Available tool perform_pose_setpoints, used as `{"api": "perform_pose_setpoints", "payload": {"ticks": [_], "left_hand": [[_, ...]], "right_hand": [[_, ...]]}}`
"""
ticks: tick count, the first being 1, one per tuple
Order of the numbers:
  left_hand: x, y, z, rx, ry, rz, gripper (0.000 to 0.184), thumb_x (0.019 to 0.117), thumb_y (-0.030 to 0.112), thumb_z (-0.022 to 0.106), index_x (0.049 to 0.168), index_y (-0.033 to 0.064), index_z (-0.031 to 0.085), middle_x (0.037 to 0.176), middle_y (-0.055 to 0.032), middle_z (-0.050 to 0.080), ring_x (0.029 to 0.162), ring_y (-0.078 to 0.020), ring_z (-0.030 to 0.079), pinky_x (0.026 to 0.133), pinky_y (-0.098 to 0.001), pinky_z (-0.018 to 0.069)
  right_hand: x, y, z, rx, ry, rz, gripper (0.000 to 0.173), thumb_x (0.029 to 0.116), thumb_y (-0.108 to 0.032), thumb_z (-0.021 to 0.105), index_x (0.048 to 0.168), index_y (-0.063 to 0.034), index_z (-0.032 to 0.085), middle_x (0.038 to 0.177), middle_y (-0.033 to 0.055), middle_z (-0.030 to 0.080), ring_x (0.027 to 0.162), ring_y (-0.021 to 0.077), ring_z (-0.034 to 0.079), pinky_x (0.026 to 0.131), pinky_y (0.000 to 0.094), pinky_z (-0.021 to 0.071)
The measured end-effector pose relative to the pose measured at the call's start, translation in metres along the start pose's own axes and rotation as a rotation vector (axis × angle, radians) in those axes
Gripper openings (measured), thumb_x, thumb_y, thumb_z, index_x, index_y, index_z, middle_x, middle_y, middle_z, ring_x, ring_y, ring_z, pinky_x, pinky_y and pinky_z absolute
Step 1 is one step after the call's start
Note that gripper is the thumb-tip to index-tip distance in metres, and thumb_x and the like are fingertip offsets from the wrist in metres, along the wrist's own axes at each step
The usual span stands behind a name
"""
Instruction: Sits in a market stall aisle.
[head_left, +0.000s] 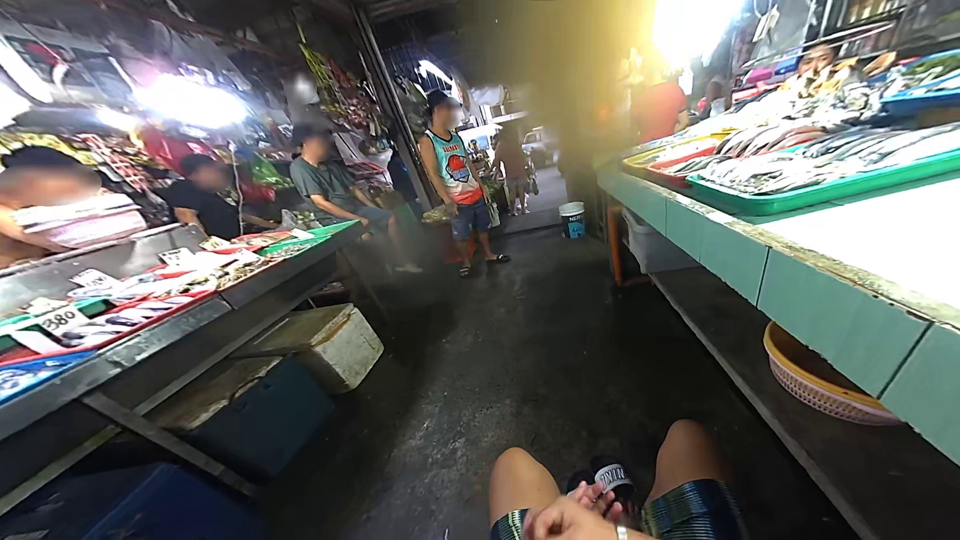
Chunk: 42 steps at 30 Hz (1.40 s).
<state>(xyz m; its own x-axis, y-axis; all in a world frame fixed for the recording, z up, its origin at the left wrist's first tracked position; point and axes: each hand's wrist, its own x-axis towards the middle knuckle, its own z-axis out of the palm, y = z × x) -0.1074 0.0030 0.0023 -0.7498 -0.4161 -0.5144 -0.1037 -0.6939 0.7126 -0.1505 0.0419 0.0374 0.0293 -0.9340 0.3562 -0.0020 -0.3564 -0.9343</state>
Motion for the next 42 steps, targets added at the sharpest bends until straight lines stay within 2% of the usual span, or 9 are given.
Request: {"api": "perform_pose_setpoints", "payload": {"ticks": [1,3,5,7,9,11,18,27,42], "left_hand": [[-0.024,0.018,0.034,-0.219,0.302,-0.069,0.049,0.1139,0.028,0.019,0.14,0.0017,0.051,0.127,-0.0202,0.065,0.116,-0.0286,0.063,0.104,-0.0444,0.0447],[-0.002,-0.007,-0.012,-0.184,-0.042,0.163,0.048,0.1105,0.034,0.015,0.117,0.0121,0.057,0.103,-0.003,0.069,0.099,-0.012,0.068,0.087,-0.0324,0.0579],[0.03,-0.018,-0.029,-0.286,-0.079,0.081,0.056,0.1101,0.049,0.022,0.12,0.0099,0.062,0.107,-0.008,0.072,0.1,-0.0194,0.069,0.086,-0.0412,0.057],[0.039,-0.018,-0.026,-0.192,0.016,-0.023,0.062,0.1096,0.054,0.023,0.133,0.0103,0.061,0.117,-0.0106,0.07,0.107,-0.0232,0.067,0.091,-0.0457,0.0544],[0.044,-0.023,-0.022,-0.077,0.066,-0.037,0.054,0.1106,0.048,0.03,0.134,0.0095,0.059,0.118,-0.011,0.069,0.106,-0.0236,0.067,0.091,-0.0464,0.0552],[0.046,-0.027,-0.019,-0.016,0.081,-0.037,0.047,0.1104,0.044,0.037,0.135,0.009,0.057,0.117,-0.0111,0.069,0.107,-0.0229,0.066,0.093,-0.0453,0.0549],[0.044,-0.029,-0.019,0.024,0.121,-0.035,0.047,0.1092,0.034,0.043,0.149,0.0095,0.045,0.141,-0.0142,0.057,0.127,-0.0256,0.057,0.106,-0.0474,0.0484],[0.038,-0.028,-0.013,-0.007,0.113,-0.042,0.046,0.1085,0.037,0.045,0.15,0.0167,0.046,0.133,-0.0121,0.062,0.12,-0.0255,0.061,0.1,-0.0467,0.0518],[0.037,-0.027,-0.014,-0.071,0.141,-0.098,0.043,0.1107,0.029,0.041,0.15,0.0115,0.043,0.142,-0.013,0.055,0.128,-0.023,0.056,0.105,-0.0443,0.0489]], "right_hand": [[-0.01,0.015,-0.014,-0.019,0.157,0.033,0.025,0.0943,-0.018,0.066,0.075,-0.0019,0.067,0.098,0.0072,0.072,0.095,0.0137,0.068,0.086,0.0355,0.056],[-0.029,0.044,-0.032,-0.153,0.456,0.105,0.028,0.0944,-0.02,0.066,0.071,-0.0045,0.065,0.092,0.0058,0.07,0.094,0.0133,0.066,0.085,0.0343,0.0545],[-0.048,0.073,-0.042,-0.307,0.596,0.237,0.031,0.0956,-0.028,0.064,0.074,-0.006,0.067,0.097,0.0065,0.069,0.1,0.0151,0.065,0.091,0.0348,0.0535],[-0.059,0.096,-0.051,-0.375,0.572,0.414,0.03,0.0965,-0.027,0.062,0.081,-0.0022,0.068,0.096,0.0109,0.069,0.097,0.0197,0.066,0.09,0.0404,0.0538],[-0.055,0.102,-0.063,-0.304,0.484,0.611,0.027,0.1005,-0.023,0.059,0.103,0.0002,0.073,0.1,0.015,0.072,0.098,0.0246,0.069,0.094,0.0479,0.0549],[-0.051,0.1,-0.067,-0.222,0.476,0.669,0.027,0.102,-0.019,0.057,0.112,0.0009,0.072,0.105,0.0163,0.073,0.102,0.0248,0.069,0.097,0.0485,0.0541],[-0.05,0.094,-0.062,-0.069,0.529,0.744,0.023,0.1014,-0.02,0.059,0.102,-0.0008,0.071,0.091,0.009,0.07,0.085,0.0148,0.067,0.082,0.0388,0.0568],[-0.05,0.085,-0.055,-0.066,0.609,0.756,0.021,0.1014,-0.015,0.058,0.094,0.0002,0.069,0.077,0.0095,0.066,0.069,0.0165,0.063,0.067,0.0387,0.0549],[-0.053,0.091,-0.051,-0.06,0.612,0.696,0.021,0.1007,-0.013,0.056,0.089,-0.0036,0.07,0.08,0.0028,0.067,0.078,0.0075,0.064,0.076,0.0301,0.0546]]}}
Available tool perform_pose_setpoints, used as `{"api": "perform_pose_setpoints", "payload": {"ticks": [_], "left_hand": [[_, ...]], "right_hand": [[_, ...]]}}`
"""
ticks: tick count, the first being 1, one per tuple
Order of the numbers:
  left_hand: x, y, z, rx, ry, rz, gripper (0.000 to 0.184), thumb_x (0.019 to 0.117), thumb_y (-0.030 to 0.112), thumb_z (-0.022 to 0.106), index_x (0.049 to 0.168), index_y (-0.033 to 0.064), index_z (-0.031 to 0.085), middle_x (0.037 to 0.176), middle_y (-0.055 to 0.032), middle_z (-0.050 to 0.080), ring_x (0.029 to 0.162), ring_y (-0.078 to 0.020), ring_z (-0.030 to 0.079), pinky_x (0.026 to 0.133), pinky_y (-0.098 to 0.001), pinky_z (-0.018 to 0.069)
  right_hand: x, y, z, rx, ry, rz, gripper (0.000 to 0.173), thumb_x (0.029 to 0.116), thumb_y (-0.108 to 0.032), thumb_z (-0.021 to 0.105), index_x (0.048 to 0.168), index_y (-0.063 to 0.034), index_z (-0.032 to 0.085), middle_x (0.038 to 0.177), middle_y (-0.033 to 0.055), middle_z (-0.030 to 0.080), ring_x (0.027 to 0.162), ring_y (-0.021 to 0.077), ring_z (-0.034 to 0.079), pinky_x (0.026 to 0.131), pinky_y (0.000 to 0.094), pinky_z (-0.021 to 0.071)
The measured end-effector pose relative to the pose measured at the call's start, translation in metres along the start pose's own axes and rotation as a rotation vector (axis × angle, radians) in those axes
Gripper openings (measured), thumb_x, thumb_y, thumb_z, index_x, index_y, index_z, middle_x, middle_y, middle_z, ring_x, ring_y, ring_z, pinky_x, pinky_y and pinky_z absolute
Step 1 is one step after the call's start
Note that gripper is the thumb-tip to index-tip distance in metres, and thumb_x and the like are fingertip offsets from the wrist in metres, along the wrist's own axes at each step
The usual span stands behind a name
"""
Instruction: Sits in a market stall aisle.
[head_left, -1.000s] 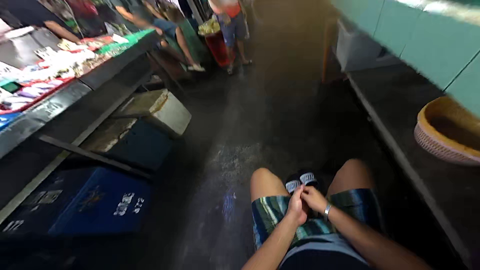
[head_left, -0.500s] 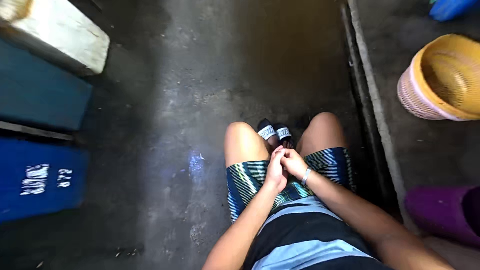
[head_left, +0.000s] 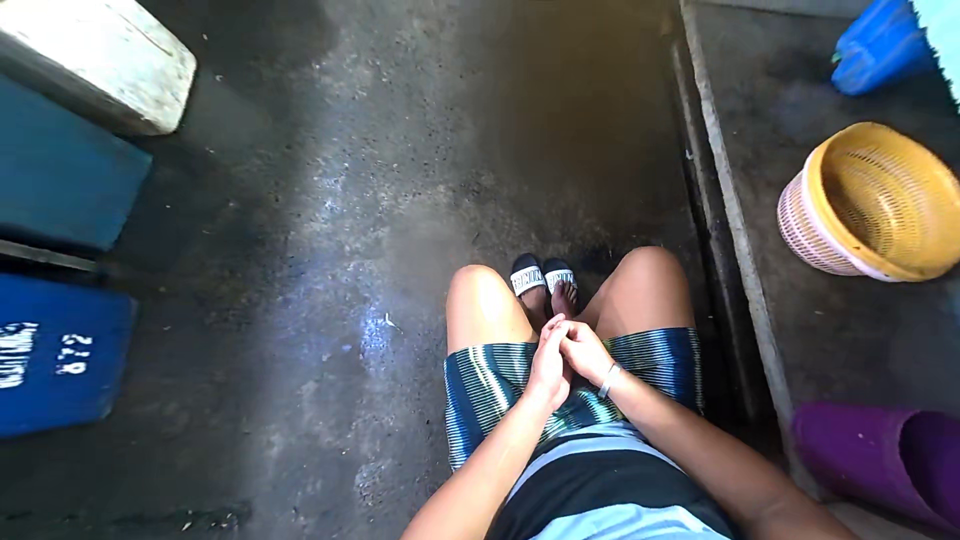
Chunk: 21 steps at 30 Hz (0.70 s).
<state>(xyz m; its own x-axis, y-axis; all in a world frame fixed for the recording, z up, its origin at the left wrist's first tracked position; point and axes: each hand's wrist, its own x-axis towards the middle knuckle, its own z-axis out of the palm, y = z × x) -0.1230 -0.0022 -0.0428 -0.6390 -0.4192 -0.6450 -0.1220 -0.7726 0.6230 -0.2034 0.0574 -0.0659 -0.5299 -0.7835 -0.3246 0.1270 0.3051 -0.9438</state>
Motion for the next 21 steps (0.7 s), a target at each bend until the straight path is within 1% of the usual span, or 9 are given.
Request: {"api": "perform_pose_setpoints", "payload": {"ticks": [2,5,8,10,14,19,21], "left_hand": [[-0.0023,0.0011,0.0,0.006,0.016,0.003,0.044,0.1106,0.029,0.041,0.15,0.0104,0.042,0.143,-0.0127,0.055,0.128,-0.0221,0.056,0.105,-0.0433,0.0485],[-0.0044,0.0034,0.0003,-0.006,0.02,0.018,0.045,0.1107,0.028,0.04,0.152,0.0108,0.04,0.144,-0.0121,0.053,0.129,-0.0214,0.054,0.106,-0.0423,0.0474],[-0.0022,0.0038,0.0016,-0.021,0.027,0.016,0.044,0.1106,0.028,0.04,0.151,0.0109,0.042,0.143,-0.0118,0.054,0.128,-0.0211,0.055,0.105,-0.0423,0.0481],[-0.0016,0.0028,0.0032,-0.016,0.029,0.02,0.044,0.1103,0.028,0.041,0.15,0.0104,0.043,0.145,-0.0118,0.054,0.129,-0.0208,0.054,0.106,-0.042,0.0475],[-0.0046,0.0012,0.0069,0.003,0.016,0.036,0.045,0.1101,0.027,0.041,0.151,0.0088,0.041,0.145,-0.0128,0.052,0.13,-0.0209,0.053,0.106,-0.0414,0.0465],[-0.0004,-0.0011,0.0078,0.021,0.005,0.036,0.045,0.1105,0.028,0.041,0.152,0.0101,0.041,0.147,-0.0124,0.051,0.132,-0.0214,0.053,0.107,-0.0423,0.0462],[0.001,-0.0027,0.0057,0.02,0.001,0.042,0.045,0.1102,0.029,0.042,0.151,0.0102,0.043,0.147,-0.012,0.052,0.131,-0.0214,0.053,0.107,-0.0425,0.0465]], "right_hand": [[-0.0001,-0.0013,0.0013,0.003,-0.014,-0.01,0.02,0.1002,-0.012,0.056,0.089,-0.0035,0.07,0.082,0.0029,0.068,0.08,0.0068,0.065,0.077,0.0295,0.0545],[0.0009,-0.0031,0.0032,-0.029,-0.014,-0.01,0.02,0.1003,-0.014,0.056,0.092,-0.0031,0.072,0.088,0.0041,0.07,0.087,0.0077,0.066,0.083,0.0308,0.0543],[0.0036,-0.0013,0.0035,-0.044,0.004,-0.011,0.021,0.1005,-0.015,0.056,0.092,-0.0047,0.072,0.087,0.0031,0.07,0.087,0.0076,0.066,0.083,0.0308,0.0541],[0.0033,0.0005,0.0024,-0.042,0.009,-0.002,0.021,0.1004,-0.015,0.056,0.09,-0.0056,0.071,0.085,0.0023,0.068,0.084,0.0076,0.065,0.08,0.0305,0.0537],[-0.0003,0.0014,-0.0007,-0.002,0.015,-0.017,0.02,0.0995,-0.014,0.056,0.088,-0.0051,0.07,0.081,0.0015,0.067,0.078,0.0071,0.064,0.076,0.0299,0.0536],[0.0011,0.0026,-0.0024,0.001,0.031,-0.022,0.02,0.0997,-0.014,0.056,0.091,-0.0045,0.071,0.083,0.0024,0.068,0.08,0.0073,0.064,0.076,0.0299,0.0538],[0.0011,0.0034,-0.0028,-0.008,0.025,-0.024,0.019,0.0993,-0.014,0.056,0.089,-0.005,0.07,0.082,0.0023,0.067,0.079,0.0077,0.064,0.076,0.0306,0.0534]]}}
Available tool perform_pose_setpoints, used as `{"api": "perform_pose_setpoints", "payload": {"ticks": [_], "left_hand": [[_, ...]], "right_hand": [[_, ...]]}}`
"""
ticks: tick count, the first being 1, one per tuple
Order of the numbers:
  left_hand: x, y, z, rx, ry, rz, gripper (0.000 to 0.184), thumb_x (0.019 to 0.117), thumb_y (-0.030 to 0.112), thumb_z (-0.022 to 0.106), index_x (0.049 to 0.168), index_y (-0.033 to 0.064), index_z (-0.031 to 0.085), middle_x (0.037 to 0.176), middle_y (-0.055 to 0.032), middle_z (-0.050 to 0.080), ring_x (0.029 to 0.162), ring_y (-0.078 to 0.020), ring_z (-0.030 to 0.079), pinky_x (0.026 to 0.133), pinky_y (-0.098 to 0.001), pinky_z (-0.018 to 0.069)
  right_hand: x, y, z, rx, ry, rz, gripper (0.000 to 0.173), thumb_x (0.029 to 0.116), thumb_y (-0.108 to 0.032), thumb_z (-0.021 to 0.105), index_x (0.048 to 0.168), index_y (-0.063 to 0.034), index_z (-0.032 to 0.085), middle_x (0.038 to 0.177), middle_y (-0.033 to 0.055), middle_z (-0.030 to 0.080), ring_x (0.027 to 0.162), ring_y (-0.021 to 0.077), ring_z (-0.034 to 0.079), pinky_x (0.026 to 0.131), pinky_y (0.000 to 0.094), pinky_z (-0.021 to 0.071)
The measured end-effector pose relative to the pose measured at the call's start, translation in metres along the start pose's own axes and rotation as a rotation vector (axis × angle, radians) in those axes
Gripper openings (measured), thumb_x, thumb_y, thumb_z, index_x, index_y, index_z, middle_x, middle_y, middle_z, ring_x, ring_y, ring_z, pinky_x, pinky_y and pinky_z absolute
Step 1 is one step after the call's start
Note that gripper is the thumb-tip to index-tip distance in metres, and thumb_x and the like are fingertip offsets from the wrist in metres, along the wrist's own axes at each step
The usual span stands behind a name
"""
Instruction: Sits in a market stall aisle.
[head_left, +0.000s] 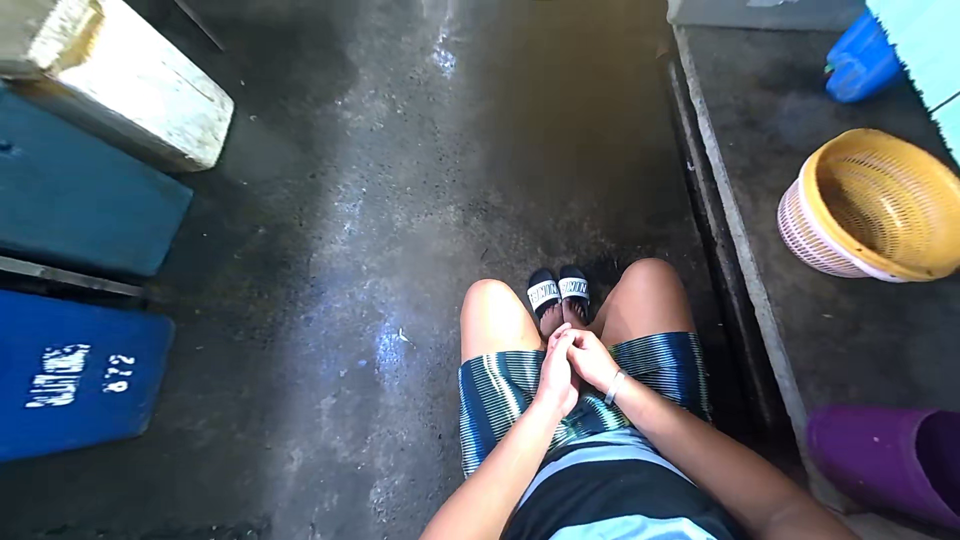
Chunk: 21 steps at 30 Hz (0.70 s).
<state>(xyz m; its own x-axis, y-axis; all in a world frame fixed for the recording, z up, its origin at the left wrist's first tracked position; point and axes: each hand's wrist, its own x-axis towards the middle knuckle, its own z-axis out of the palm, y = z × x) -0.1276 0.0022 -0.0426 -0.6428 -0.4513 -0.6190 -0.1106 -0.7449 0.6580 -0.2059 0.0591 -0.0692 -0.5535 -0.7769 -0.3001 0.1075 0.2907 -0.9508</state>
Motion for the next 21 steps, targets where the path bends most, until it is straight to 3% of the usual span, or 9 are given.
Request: {"api": "perform_pose_setpoints", "payload": {"ticks": [6,13,21], "left_hand": [[0.003,-0.002,-0.003,0.016,-0.023,0.031,0.043,0.1104,0.029,0.042,0.148,0.0097,0.046,0.14,-0.0121,0.058,0.124,-0.0229,0.057,0.102,-0.0446,0.0497],[0.0,-0.002,-0.005,0.024,-0.045,0.036,0.044,0.1108,0.032,0.04,0.147,0.0086,0.048,0.139,-0.0135,0.059,0.124,-0.0252,0.059,0.102,-0.0471,0.05],[-0.004,0.002,0.004,0.051,-0.049,0.051,0.044,0.1117,0.033,0.037,0.148,0.0106,0.048,0.137,-0.0127,0.059,0.122,-0.0242,0.059,0.1,-0.0458,0.0503]], "right_hand": [[-0.001,-0.007,-0.004,-0.048,-0.031,0.01,0.02,0.1001,-0.016,0.056,0.094,-0.0037,0.071,0.084,0.0041,0.068,0.079,0.0096,0.064,0.075,0.0332,0.0536],[-0.003,-0.01,-0.002,-0.095,-0.03,0.062,0.024,0.1012,-0.02,0.057,0.103,-0.0014,0.072,0.094,0.0115,0.071,0.09,0.0196,0.068,0.086,0.0438,0.0549],[-0.005,-0.015,-0.003,-0.07,0.009,0.031,0.023,0.1013,-0.017,0.056,0.098,-0.0004,0.07,0.09,0.0122,0.069,0.087,0.0204,0.066,0.084,0.0447,0.0537]]}}
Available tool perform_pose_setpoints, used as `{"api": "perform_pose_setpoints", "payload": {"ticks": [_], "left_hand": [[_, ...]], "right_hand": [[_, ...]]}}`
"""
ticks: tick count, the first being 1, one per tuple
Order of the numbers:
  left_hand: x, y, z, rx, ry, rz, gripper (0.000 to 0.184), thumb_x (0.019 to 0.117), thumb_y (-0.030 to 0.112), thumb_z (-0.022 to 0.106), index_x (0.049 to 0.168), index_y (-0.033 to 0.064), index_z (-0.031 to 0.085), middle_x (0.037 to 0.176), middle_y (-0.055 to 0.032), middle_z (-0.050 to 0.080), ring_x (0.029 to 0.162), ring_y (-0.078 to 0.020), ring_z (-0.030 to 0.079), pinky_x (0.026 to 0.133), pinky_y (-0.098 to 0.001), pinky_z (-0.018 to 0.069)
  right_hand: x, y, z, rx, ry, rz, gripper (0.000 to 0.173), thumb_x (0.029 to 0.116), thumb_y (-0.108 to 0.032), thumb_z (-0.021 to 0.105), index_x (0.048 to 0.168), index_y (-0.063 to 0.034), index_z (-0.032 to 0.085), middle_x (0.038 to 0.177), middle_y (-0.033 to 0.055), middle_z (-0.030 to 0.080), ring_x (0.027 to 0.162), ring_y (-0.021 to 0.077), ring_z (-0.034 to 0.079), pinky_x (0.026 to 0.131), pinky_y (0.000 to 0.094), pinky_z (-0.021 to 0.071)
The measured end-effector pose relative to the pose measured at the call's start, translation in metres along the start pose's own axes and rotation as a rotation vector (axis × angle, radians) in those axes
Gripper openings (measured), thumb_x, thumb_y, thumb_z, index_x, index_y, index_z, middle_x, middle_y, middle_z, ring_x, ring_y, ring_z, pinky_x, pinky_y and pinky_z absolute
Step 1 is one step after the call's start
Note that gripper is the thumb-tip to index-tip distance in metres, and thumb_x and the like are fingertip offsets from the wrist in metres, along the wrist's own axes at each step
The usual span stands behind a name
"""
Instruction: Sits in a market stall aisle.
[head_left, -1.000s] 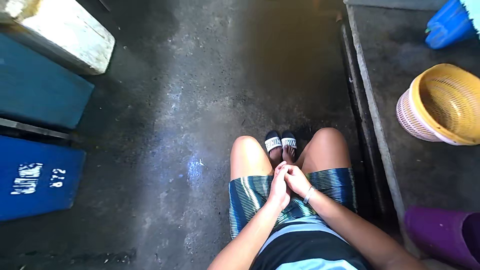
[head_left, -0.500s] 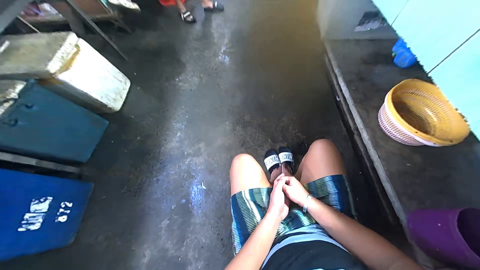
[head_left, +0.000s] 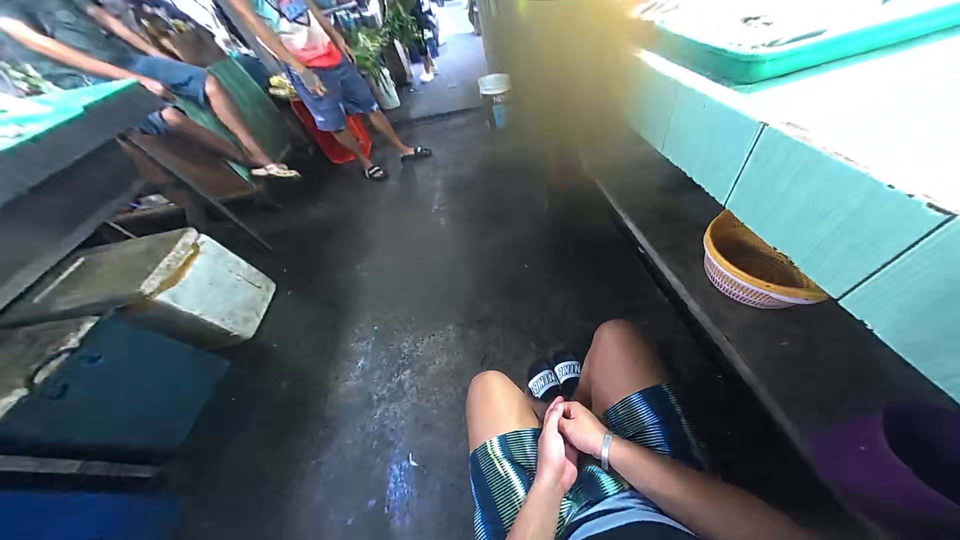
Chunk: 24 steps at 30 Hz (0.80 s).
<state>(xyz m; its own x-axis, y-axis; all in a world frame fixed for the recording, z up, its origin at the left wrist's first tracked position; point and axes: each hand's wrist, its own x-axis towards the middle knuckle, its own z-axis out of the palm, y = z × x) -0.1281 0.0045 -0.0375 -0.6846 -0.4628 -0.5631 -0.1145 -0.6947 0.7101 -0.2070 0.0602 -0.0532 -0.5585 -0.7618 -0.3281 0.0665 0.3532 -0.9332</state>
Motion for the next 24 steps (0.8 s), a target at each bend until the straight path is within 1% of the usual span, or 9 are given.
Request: {"api": "perform_pose_setpoints", "payload": {"ticks": [3,5,8,13,15,18,20,22,24], "left_hand": [[-0.003,0.0,0.0,0.009,0.007,0.004,0.045,0.1116,0.034,0.036,0.149,0.0111,0.047,0.14,-0.013,0.058,0.125,-0.0251,0.057,0.102,-0.0468,0.0489],[-0.004,-0.002,0.0,0.009,0.004,0.004,0.046,0.1117,0.034,0.035,0.15,0.0112,0.046,0.142,-0.013,0.057,0.127,-0.0251,0.056,0.103,-0.047,0.0481],[-0.001,-0.004,0.002,-0.002,0.005,0.008,0.046,0.1113,0.035,0.037,0.149,0.0112,0.047,0.145,-0.0122,0.055,0.129,-0.0249,0.055,0.106,-0.0479,0.0469],[0.003,-0.002,0.009,0.011,0.047,0.033,0.046,0.1116,0.037,0.037,0.147,0.0099,0.048,0.142,-0.0142,0.056,0.127,-0.0262,0.056,0.105,-0.0483,0.0469],[0.002,0.0,0.008,0.013,0.059,0.045,0.046,0.1114,0.037,0.037,0.146,0.0093,0.049,0.14,-0.0146,0.057,0.126,-0.0262,0.056,0.104,-0.0479,0.0472],[-0.002,0.001,0.002,0.005,0.056,0.05,0.047,0.1116,0.037,0.037,0.148,0.0099,0.047,0.141,-0.014,0.056,0.127,-0.0258,0.056,0.104,-0.0475,0.0474],[-0.002,0.003,-0.002,-0.006,0.048,0.056,0.046,0.1114,0.037,0.037,0.146,0.0095,0.048,0.137,-0.0142,0.059,0.123,-0.0255,0.058,0.101,-0.0468,0.049],[-0.003,0.006,-0.005,-0.005,0.037,0.05,0.045,0.1109,0.038,0.038,0.143,0.0088,0.051,0.132,-0.0142,0.061,0.119,-0.0252,0.06,0.099,-0.0468,0.0507],[-0.001,0.008,-0.007,-0.007,0.009,0.035,0.044,0.1107,0.039,0.039,0.139,0.0089,0.053,0.127,-0.0144,0.063,0.115,-0.0257,0.062,0.096,-0.0474,0.052]], "right_hand": [[-0.001,-0.001,0.003,-0.006,0.004,0.029,0.025,0.1025,-0.018,0.055,0.102,0.0005,0.071,0.094,0.0143,0.07,0.09,0.0229,0.067,0.087,0.0468,0.0537],[-0.001,0.003,0.003,-0.005,0.004,0.046,0.024,0.1018,-0.019,0.055,0.101,0.0,0.07,0.093,0.0142,0.07,0.089,0.0237,0.067,0.086,0.0477,0.0535],[0.002,0.007,0.0,0.016,0.006,0.028,0.023,0.1006,-0.018,0.056,0.098,-0.0008,0.07,0.089,0.0128,0.069,0.085,0.0222,0.066,0.083,0.0465,0.0538],[0.009,0.004,0.001,0.046,0.013,0.016,0.023,0.1022,-0.017,0.055,0.099,-0.0003,0.07,0.091,0.0132,0.069,0.088,0.0222,0.066,0.085,0.0461,0.0531],[0.011,0.003,0.003,0.028,0.0,0.016,0.023,0.1023,-0.017,0.054,0.099,-0.0006,0.07,0.092,0.0133,0.069,0.089,0.0225,0.066,0.085,0.0462,0.0527],[0.01,0.001,0.008,-0.004,-0.02,0.009,0.024,0.1022,-0.02,0.054,0.1,-0.0011,0.07,0.093,0.0137,0.069,0.09,0.0234,0.066,0.086,0.0476,0.0525],[0.01,0.0,0.011,-0.031,-0.029,0.006,0.025,0.1027,-0.021,0.054,0.1,-0.0011,0.07,0.094,0.0147,0.069,0.092,0.0251,0.067,0.087,0.0488,0.0523],[0.011,-0.002,0.012,-0.054,-0.036,0.008,0.026,0.1023,-0.02,0.053,0.103,-0.0005,0.07,0.098,0.0163,0.07,0.096,0.027,0.067,0.09,0.0506,0.0525],[0.014,-0.001,0.012,-0.058,-0.04,0.011,0.025,0.102,-0.02,0.055,0.105,-0.001,0.07,0.099,0.0157,0.07,0.097,0.0264,0.068,0.09,0.0505,0.0527]]}}
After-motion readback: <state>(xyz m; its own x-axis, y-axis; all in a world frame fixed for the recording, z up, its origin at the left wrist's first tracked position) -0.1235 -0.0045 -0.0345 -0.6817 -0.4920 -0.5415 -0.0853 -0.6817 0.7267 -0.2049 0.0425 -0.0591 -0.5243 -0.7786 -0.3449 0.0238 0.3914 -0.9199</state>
